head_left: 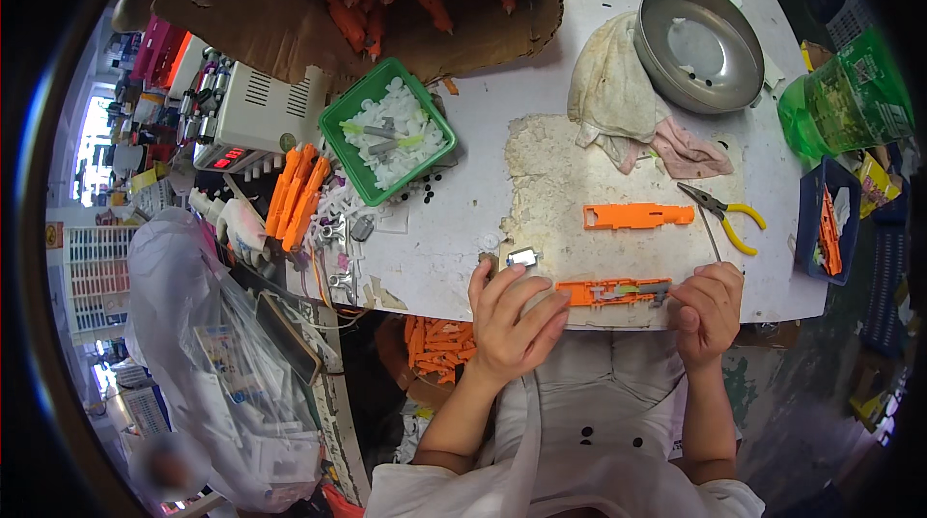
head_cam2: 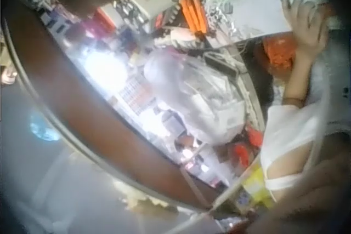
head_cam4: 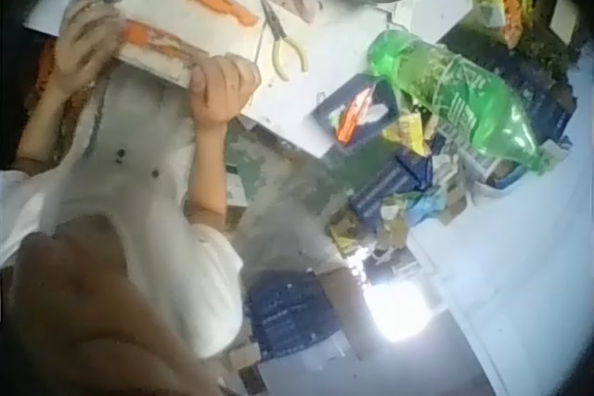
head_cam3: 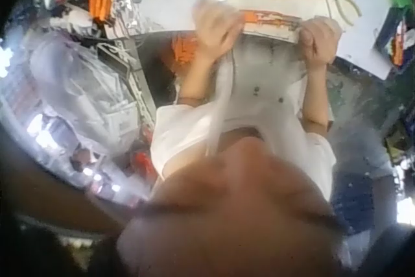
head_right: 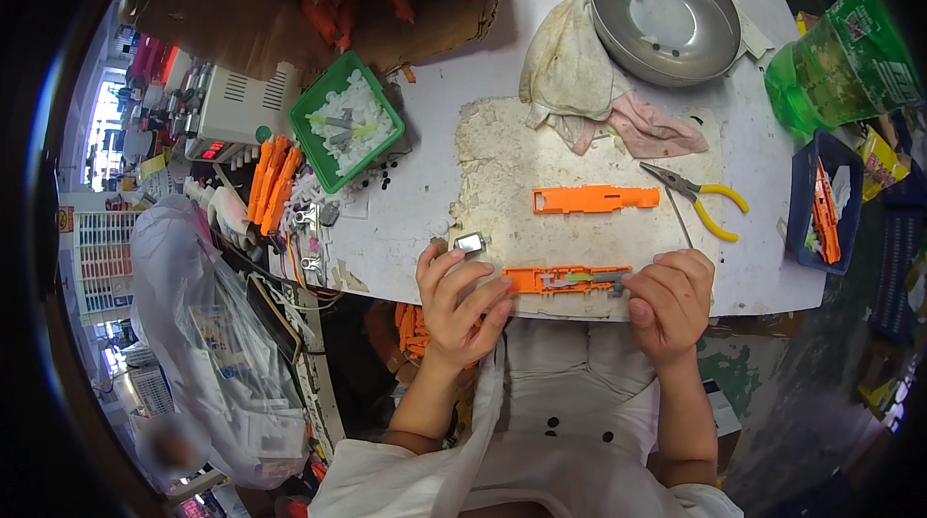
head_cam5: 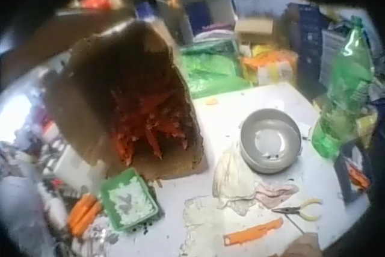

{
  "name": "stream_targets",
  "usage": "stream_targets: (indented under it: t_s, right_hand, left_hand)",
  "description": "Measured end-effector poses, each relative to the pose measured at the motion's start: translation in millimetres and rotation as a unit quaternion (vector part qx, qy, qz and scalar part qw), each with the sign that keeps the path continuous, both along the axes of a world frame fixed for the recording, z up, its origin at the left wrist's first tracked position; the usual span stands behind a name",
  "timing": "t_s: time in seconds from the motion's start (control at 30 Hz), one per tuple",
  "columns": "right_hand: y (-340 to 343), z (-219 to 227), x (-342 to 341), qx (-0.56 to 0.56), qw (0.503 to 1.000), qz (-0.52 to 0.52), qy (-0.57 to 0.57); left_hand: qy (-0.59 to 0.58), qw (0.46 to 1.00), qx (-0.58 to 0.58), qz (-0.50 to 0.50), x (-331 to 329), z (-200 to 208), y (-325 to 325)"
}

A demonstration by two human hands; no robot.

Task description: The person assembles a toy gun by hand, inserting an internal spring and a toy trigger into a toy casing, then closing the toy shell around the internal components.

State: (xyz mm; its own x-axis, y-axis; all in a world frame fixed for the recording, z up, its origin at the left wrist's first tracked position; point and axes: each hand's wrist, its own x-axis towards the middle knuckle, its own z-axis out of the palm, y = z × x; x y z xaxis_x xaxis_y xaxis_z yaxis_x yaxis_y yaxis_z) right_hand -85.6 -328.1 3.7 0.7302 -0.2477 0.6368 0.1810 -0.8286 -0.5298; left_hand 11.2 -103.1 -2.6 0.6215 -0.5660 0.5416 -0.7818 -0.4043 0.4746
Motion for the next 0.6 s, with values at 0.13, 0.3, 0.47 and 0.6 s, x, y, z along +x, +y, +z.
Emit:
stream_targets:
  t_s: [0.13, 0.3, 0.47, 0.6]
  right_hand:
    - [0.3, -0.2, -1.2, 0.007, 1.0, 0.006, 0.012]
    - [0.7, 0.0, -1.3, 0.016, 1.0, 0.004, 0.013]
    - [0.2, 1.3, -0.9, 0.01, 1.0, 0.012, 0.019]
    - [-0.6, 1.9, 0.8, -0.007, 0.999, 0.026, 0.021]
  left_hand:
    - [-0.001, 1.0, 0.009, -0.004, -1.5, -0.5, 0.9]
    - [0.003, 1.0, 0.018, -0.016, -2.5, 0.2, 1.1]
    - [0.001, 1.0, 0.026, -0.015, -2.7, -0.5, 0.6]
    - [-0.001, 0.999, 0.035, -0.013, -2.4, 0.1, 0.2]
